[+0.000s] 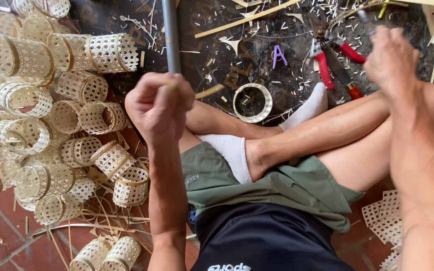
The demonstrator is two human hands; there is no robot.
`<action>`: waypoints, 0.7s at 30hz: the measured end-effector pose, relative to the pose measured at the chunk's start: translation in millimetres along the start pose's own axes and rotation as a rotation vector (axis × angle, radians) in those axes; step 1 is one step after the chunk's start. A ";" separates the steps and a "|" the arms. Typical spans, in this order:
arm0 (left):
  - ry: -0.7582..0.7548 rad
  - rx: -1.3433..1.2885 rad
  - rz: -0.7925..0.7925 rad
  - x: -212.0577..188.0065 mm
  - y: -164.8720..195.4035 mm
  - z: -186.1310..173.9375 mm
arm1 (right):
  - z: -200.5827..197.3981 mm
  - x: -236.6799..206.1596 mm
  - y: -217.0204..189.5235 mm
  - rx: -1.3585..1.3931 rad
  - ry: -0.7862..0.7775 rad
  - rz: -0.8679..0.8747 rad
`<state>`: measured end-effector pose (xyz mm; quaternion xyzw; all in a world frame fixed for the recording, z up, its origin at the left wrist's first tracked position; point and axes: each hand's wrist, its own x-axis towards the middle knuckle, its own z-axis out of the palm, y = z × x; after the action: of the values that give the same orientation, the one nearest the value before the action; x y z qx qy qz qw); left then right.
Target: The person sits on the floor of a craft workshop and assembles woven bamboo lampshade cylinders. They bend thin bamboo strips, trim strip ends with pliers, and press wooden rim rings onto the top and bottom edges of the woven cylinders, setting finished pieces onto a growing pile.
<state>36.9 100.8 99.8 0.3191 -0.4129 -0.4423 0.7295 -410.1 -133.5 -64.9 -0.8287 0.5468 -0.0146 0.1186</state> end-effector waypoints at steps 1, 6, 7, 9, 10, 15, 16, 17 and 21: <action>-0.025 -0.139 0.048 1.6 2.7 -6.5 | 8.7 16.0 21.6 -0.060 0.033 -0.004; -0.031 -0.545 0.210 -17.4 7.5 -10.0 | 23.6 16.6 25.9 -0.522 0.129 -0.089; -0.039 -0.603 0.245 -20.4 4.8 -10.2 | 15.6 10.6 8.6 -0.388 0.149 -0.104; -0.031 -0.684 0.294 -22.6 -3.0 -13.2 | -4.2 -11.8 -39.2 0.060 0.069 -0.091; -0.011 -0.708 0.293 -25.0 -7.7 -14.5 | -12.4 -27.1 -66.8 0.372 -0.019 -0.031; 0.037 -0.747 0.218 -31.1 -42.5 -11.4 | -28.1 -96.3 -178.4 1.940 -0.263 0.033; 0.064 -0.728 0.174 -36.2 -49.2 -5.5 | -28.0 -101.5 -187.5 2.124 -0.212 0.070; 0.039 -0.700 0.149 -39.2 -54.5 -2.4 | -29.9 -103.6 -188.9 2.238 -0.183 0.109; 0.039 -0.722 -0.014 -54.4 -64.5 12.5 | -26.9 -101.7 -179.2 2.430 -0.117 0.240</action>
<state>-13.4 122.9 34.4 0.0520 -0.2139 -0.5583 0.7999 -293.3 21.2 10.0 -0.1222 0.2442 -0.4676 0.8407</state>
